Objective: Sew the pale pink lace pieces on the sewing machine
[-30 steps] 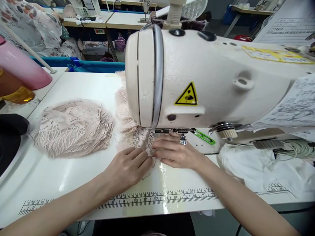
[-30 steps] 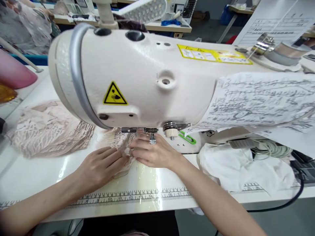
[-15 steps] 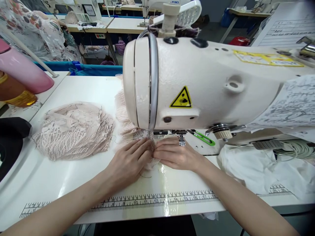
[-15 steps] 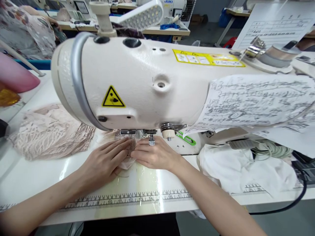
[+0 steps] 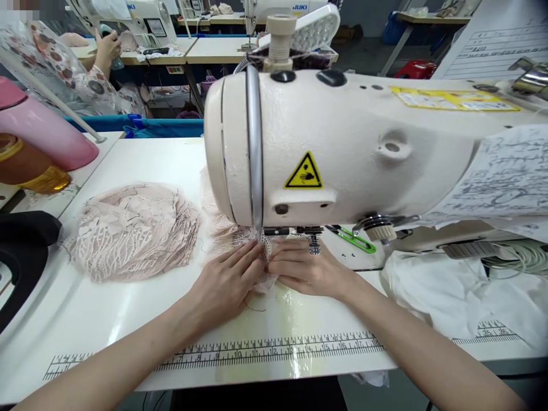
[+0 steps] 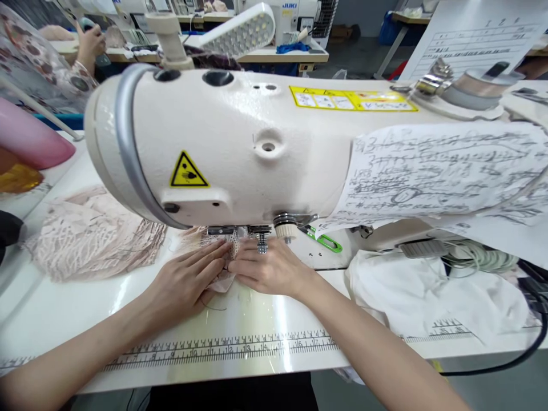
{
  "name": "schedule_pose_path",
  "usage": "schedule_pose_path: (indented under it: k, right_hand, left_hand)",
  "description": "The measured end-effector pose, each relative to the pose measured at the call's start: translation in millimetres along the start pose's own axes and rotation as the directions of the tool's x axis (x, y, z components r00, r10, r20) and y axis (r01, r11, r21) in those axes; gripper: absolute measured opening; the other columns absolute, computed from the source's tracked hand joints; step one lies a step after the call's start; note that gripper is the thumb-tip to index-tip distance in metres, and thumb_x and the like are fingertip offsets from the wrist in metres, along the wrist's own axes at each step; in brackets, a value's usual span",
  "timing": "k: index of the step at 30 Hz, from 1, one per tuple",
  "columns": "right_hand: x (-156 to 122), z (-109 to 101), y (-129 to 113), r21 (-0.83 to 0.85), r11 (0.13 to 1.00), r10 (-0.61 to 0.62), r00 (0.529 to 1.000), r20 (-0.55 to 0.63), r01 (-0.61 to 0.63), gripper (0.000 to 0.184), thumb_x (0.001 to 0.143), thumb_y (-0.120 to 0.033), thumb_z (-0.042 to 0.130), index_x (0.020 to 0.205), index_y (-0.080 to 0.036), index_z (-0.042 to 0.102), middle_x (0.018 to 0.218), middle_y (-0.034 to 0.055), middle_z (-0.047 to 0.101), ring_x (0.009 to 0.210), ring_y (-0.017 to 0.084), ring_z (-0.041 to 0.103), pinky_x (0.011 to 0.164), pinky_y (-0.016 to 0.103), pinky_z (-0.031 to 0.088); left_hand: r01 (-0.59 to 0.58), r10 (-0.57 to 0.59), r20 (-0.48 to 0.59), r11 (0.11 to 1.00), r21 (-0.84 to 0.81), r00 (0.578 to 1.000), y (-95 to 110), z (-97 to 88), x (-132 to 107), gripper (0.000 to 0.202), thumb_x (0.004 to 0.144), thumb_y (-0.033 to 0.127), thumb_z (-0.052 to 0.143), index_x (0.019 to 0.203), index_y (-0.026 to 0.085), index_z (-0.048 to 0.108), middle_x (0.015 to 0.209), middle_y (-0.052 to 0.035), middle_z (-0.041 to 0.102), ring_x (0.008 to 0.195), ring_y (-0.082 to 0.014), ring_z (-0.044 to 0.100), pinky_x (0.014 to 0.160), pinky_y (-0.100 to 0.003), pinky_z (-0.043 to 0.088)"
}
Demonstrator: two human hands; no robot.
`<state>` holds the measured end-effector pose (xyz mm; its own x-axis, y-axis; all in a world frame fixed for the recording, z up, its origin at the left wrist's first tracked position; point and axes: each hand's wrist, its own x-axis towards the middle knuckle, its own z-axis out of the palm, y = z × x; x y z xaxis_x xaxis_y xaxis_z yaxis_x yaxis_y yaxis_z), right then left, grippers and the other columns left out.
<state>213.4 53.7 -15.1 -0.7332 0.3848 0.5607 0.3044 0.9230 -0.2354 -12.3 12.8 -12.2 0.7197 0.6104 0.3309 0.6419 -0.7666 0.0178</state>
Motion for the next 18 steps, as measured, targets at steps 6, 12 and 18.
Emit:
schedule_pose_path:
  k: [6,12,18]
  right_hand:
    - [1.1,1.7,2.6,0.167,0.959,0.223,0.974,0.048,-0.228,0.013,0.087,-0.018,0.061,0.091,-0.022,0.072,0.089,0.0025,0.075,0.084,0.016,0.070,0.084,0.032,0.055]
    - [1.0,2.9,5.6,0.108,0.964,0.240,0.970,0.024,-0.241,0.017,0.087,-0.017,0.058,0.091,-0.023,0.073,0.086,0.0013,0.075,0.078,0.014,0.070,0.080,0.030,0.054]
    - [3.5,1.0,6.6,0.088,0.969,0.232,0.973,0.003,-0.231,0.018,0.088,-0.017,0.056,0.093,-0.023,0.072,0.082,0.0003,0.074,0.075,0.013,0.069,0.071,0.027,0.053]
  left_hand:
    - [-0.005,0.006,-0.030,1.000,0.001,1.000,0.6,0.9,2.5,0.026,0.091,0.014,0.042,0.110,0.009,0.060,0.131,-0.0173,0.061,0.127,-0.0273,0.055,0.100,-0.039,0.053]
    - [0.003,-0.003,-0.007,1.000,-0.013,1.000,-0.1,0.7,4.4,0.027,0.090,0.010,0.044,0.113,0.011,0.059,0.134,-0.0169,0.059,0.131,-0.0269,0.050,0.102,-0.041,0.052]
    - [-0.015,0.015,0.006,1.000,0.000,1.000,-1.9,3.2,5.4,0.029,0.090,0.007,0.048,0.117,0.009,0.058,0.135,-0.0175,0.058,0.132,-0.0282,0.049,0.104,-0.043,0.051]
